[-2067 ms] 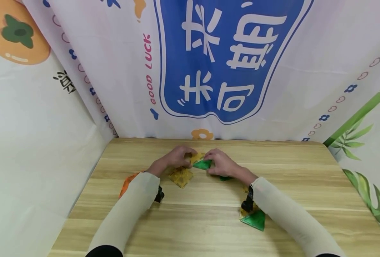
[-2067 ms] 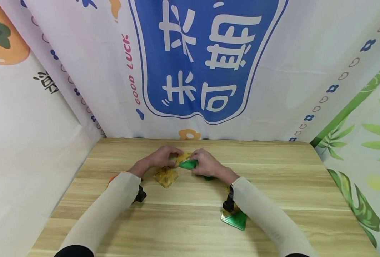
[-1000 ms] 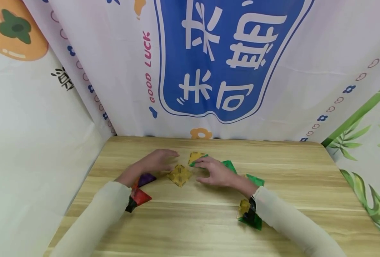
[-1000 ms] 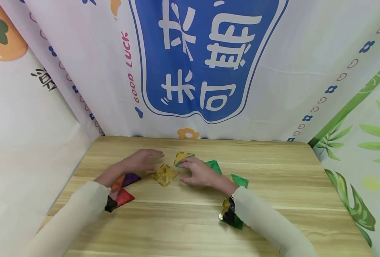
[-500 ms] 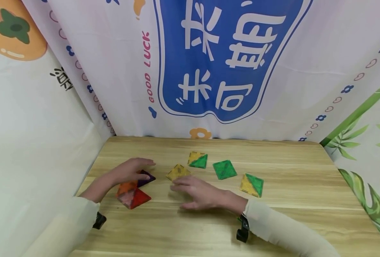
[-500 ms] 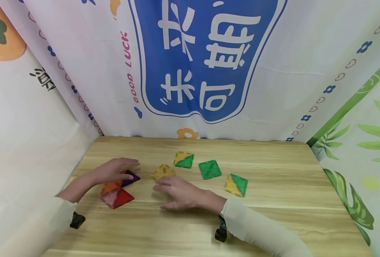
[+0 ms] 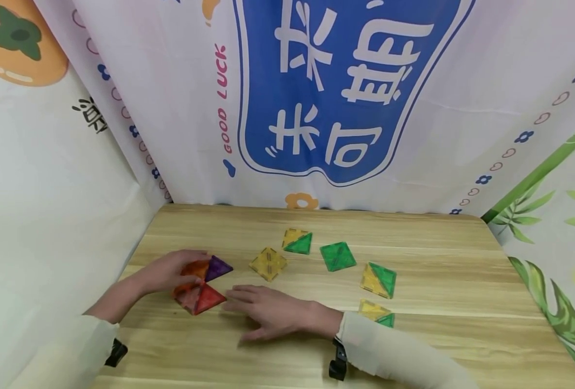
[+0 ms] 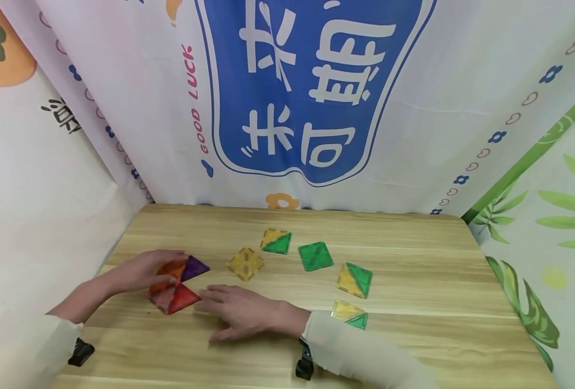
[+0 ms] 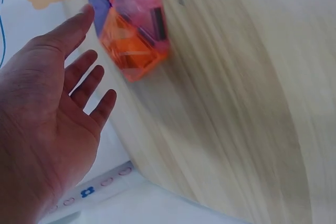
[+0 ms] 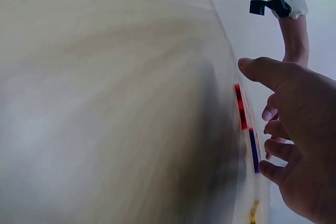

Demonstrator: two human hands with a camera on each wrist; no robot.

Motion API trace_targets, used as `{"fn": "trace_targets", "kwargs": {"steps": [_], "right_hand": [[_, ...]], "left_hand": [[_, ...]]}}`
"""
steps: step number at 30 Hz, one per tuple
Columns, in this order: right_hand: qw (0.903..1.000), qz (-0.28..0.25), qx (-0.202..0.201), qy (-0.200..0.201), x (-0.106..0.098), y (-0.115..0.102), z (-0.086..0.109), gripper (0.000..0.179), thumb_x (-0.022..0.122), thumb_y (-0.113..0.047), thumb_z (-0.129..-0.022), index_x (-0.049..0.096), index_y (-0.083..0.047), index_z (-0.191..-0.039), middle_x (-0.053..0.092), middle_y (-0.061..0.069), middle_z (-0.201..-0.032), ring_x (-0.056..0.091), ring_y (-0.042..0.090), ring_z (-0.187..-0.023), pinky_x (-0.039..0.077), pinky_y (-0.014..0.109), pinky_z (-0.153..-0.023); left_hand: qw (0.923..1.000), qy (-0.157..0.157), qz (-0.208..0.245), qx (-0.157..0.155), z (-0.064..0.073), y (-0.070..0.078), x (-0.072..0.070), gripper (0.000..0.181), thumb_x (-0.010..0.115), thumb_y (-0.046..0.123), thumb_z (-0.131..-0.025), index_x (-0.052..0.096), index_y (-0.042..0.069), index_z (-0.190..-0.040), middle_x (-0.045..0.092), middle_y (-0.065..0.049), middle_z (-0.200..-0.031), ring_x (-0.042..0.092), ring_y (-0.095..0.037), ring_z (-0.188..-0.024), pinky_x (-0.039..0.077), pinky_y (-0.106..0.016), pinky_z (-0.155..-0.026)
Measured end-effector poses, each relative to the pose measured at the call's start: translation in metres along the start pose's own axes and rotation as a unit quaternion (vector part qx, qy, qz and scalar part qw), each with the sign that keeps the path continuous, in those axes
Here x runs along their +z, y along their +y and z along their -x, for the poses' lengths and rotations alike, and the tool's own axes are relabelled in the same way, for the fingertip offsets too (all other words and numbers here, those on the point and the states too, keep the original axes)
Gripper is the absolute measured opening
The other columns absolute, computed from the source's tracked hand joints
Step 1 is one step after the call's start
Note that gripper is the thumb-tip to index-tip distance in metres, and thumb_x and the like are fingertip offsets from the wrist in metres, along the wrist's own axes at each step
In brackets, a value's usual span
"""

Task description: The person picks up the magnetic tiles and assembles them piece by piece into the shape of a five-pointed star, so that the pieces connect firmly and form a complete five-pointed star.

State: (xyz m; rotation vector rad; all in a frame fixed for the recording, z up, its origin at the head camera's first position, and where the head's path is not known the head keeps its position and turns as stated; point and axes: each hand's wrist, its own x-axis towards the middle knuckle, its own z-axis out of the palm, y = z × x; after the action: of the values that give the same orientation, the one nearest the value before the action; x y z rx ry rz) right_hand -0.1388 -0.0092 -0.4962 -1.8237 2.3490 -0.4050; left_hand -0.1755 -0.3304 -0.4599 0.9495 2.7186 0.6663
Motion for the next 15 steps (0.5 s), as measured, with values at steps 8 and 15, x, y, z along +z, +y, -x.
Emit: {"fn": "trace_targets", "kwargs": {"steps": [8, 15], "right_hand": [[0.9995, 0.005, -0.001, -0.031, 0.007, -0.01, -0.016, 0.079, 0.054, -0.061, -0.106, 0.032, -0.017, -0.168, 0.023, 0.011, -0.175, 0.018, 0.027, -0.163, 0.016, 0.034, -0.131], [0.9977, 0.038, 0.01, -0.055, 0.013, -0.013, -0.026, 0.083, 0.049, -0.067, -0.105, 0.027, -0.021, -0.17, 0.018, 0.007, -0.176, 0.012, 0.024, -0.163, 0.016, 0.034, -0.131]], "left_hand": [[0.9995, -0.029, -0.001, -0.017, 0.01, -0.006, 0.001, 0.057, 0.075, 0.019, -0.1, 0.057, -0.006, -0.148, 0.05, -0.035, -0.152, 0.051, -0.054, -0.137, 0.044, -0.068, -0.109], [0.9996, -0.027, -0.007, -0.009, 0.012, -0.012, 0.006, 0.057, 0.076, 0.017, -0.099, 0.058, -0.006, -0.147, 0.052, -0.034, -0.151, 0.053, -0.053, -0.135, 0.045, -0.068, -0.107]]}}
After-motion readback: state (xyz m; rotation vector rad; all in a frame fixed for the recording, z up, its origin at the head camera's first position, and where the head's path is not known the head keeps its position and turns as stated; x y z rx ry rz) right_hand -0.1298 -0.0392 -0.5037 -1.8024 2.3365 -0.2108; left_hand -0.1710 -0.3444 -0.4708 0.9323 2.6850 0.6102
